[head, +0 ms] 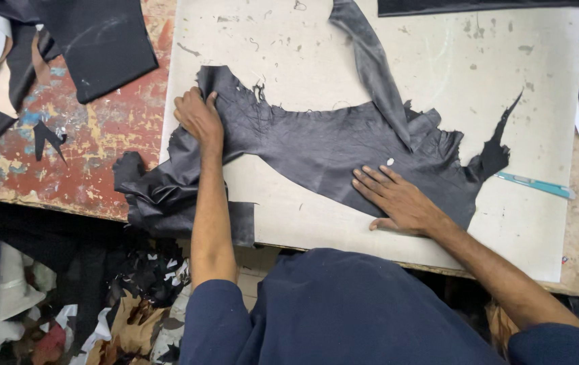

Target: The person lays a black fabric sheet on a work table, places a rectangular paper pattern on top, and uses a rotary cutter to cut the fabric along the pattern edges. The person then removes the cut piece and scrap, repositions the remaining fabric, and repeats the cutting process with the same pattern.

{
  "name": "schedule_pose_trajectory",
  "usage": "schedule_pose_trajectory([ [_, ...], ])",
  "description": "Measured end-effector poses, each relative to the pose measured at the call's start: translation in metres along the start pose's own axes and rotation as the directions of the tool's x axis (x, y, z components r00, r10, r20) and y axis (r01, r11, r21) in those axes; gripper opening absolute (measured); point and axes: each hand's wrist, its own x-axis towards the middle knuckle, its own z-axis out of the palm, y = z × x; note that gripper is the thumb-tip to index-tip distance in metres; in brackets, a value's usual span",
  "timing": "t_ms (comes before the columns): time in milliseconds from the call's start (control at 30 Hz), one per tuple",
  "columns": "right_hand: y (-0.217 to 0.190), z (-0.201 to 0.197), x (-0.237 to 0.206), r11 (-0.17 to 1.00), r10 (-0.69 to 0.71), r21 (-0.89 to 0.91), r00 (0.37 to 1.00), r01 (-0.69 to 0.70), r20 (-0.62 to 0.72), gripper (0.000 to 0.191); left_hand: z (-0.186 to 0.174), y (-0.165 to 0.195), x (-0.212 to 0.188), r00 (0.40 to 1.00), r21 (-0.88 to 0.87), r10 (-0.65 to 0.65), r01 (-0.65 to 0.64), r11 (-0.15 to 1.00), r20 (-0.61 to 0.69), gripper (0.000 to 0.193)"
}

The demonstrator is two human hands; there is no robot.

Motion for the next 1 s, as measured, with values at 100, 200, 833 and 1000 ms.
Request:
schedule_pose_trajectory([
  [100, 0.000, 0.001, 0.039, 0.996, -0.085, 0.003, 0.996, 0.085, 0.013, 0.104, 0.006, -0.012, 0.004, 0.980, 0.048, 0.195, -0.194, 0.980, -0.029, 0.023],
  [200, -0.001, 0.003, 0.068, 0.987, -0.159, 0.024, 0.986, 0.158, 0.043, 0.105, 0.006, -0.034, 0.013, 0.928, 0.155, 0.352, -0.369, 0.916, 0.123, 0.022],
  [833, 0.006, 0.021, 0.310, 0.970, -0.236, 0.041, 0.968, 0.240, -0.091, 0.104, 0.019, -0.056, 0.009, 0.987, -0.044, 0.162, -0.162, 0.986, 0.003, 0.019],
  [1000, -0.023, 0.023, 0.255, 0.996, 0.032, 0.093, 0.984, -0.016, -0.175, 0.100, 0.014, -0.051, 0.009, 0.982, -0.052, 0.183, -0.181, 0.982, 0.043, 0.019],
])
